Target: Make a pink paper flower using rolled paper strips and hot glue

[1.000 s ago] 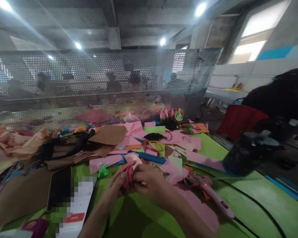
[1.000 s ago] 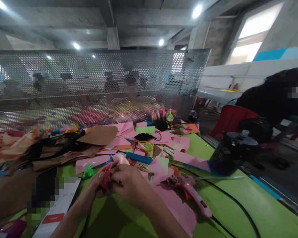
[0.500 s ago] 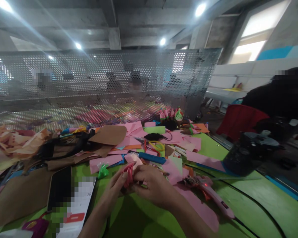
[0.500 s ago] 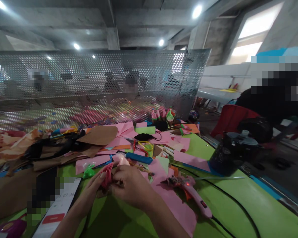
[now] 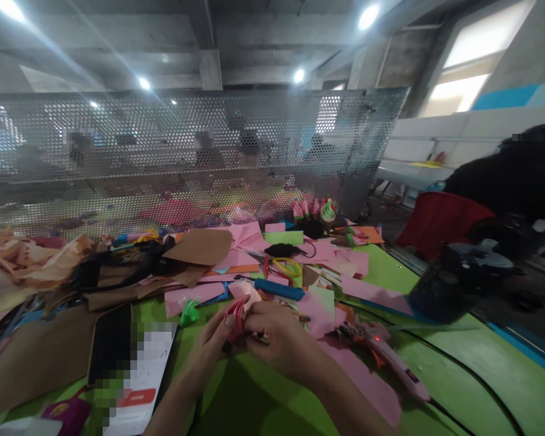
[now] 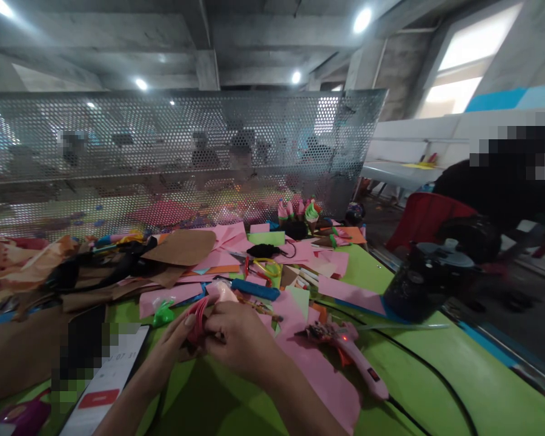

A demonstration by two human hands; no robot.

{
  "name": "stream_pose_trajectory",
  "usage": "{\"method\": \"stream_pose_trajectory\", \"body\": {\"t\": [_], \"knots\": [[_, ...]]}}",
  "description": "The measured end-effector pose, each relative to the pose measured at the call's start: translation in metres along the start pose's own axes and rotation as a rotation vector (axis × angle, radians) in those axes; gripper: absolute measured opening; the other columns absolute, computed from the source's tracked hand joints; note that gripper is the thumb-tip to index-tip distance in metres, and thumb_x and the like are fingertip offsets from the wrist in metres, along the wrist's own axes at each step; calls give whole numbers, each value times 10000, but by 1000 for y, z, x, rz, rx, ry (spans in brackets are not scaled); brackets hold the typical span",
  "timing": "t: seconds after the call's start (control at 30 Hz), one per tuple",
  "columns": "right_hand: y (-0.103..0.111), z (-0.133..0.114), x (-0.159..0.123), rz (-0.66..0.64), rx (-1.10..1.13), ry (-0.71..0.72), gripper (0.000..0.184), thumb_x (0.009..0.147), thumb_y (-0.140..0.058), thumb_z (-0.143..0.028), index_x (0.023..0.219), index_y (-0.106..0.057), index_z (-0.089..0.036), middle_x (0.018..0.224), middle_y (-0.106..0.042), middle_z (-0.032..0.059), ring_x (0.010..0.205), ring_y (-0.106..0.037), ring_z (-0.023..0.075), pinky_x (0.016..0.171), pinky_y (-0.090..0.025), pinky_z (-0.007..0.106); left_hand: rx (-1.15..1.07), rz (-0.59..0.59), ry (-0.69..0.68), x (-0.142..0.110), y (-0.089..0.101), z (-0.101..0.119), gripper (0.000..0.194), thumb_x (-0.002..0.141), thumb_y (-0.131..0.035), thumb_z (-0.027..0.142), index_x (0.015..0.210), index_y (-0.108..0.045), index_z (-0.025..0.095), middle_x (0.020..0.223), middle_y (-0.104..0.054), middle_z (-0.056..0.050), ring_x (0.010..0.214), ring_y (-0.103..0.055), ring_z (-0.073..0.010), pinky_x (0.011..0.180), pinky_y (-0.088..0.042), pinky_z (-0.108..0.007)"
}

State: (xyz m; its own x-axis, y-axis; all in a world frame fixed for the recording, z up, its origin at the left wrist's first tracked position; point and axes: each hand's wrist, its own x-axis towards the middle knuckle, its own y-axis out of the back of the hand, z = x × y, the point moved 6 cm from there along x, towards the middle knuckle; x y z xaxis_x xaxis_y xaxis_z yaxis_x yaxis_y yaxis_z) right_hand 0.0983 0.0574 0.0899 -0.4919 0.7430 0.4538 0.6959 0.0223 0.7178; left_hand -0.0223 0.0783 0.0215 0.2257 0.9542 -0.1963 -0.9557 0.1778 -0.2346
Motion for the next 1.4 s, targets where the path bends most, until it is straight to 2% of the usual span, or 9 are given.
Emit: {"method": "stream_pose_trajectory", "body": {"t": [0.07,0.13,0.3,0.4,0.6,0.83,1.03,1.2,1.4], "knots": [[-1,1,0,16,-13,13,199,762,-613,-17,774,-724,-181,803,-677,22,755,-622,154,666,-426,221,5,-13,15,0,0,-1,636,677,-734,610,1212,-680,269,1104,-734,-54,717,-673,-175,655,-570,-281],[-1,2,0,26,-16,21,200,760,-615,-15,781,-725,-181,800,-675,23,753,-623,155,661,-424,219,-2,-34,12,1,0,0,644,668,-740,613,1212,-682,273,1079,-743,-55,771,-686,-200,682,-580,-295],[-1,5,0,-14,23,2,185,793,-622,-26,796,-727,-179,829,-681,26,767,-629,151,664,-431,209,-8,-81,-53,0,-3,5,576,705,-724,582,1180,-705,257,1211,-702,-75,955,-688,-275,780,-576,-338],[0,3,0,-24,65,-2,173,819,-621,-43,789,-729,-175,847,-685,30,790,-634,151,688,-444,206,10,-74,-39,-1,-3,5,600,704,-716,597,1198,-693,258,1188,-714,-74,922,-692,-265,725,-581,-320],[2,0,1,-13,89,-19,248,741,-618,41,791,-734,-172,840,-682,22,790,-634,144,686,-441,195,18,5,-4,0,0,3,641,629,-745,646,1145,-726,266,1121,-737,-48,909,-679,-255,704,-573,-304],[2,-2,2,-54,93,-9,238,730,-602,50,756,-715,-158,816,-686,19,784,-629,140,709,-449,196,50,57,36,3,6,-6,683,621,-735,667,1147,-725,231,869,-768,-41,764,-673,-210,647,-547,-264],[1,-1,0,-49,79,12,244,745,-569,40,752,-691,-172,820,-675,15,793,-624,139,712,-445,198,49,12,-37,6,5,-6,663,647,-714,666,1131,-731,213,1045,-765,-75,885,-687,-250,766,-561,-306],[1,-1,0,14,-14,51,221,722,-590,46,698,-644,-168,738,-633,-4,752,-596,136,671,-401,208,45,-8,-121,10,6,-6,632,670,-713,643,1133,-729,213,976,-775,-76,991,-672,-278,916,-518,-363],[3,-1,1,19,6,-13,202,748,-614,28,704,-607,-169,758,-622,-12,734,-578,122,652,-382,201,5,-20,-124,12,3,-7,560,686,-721,612,1048,-749,185,667,-713,-22,719,-665,-216,730,-562,-330]]}}
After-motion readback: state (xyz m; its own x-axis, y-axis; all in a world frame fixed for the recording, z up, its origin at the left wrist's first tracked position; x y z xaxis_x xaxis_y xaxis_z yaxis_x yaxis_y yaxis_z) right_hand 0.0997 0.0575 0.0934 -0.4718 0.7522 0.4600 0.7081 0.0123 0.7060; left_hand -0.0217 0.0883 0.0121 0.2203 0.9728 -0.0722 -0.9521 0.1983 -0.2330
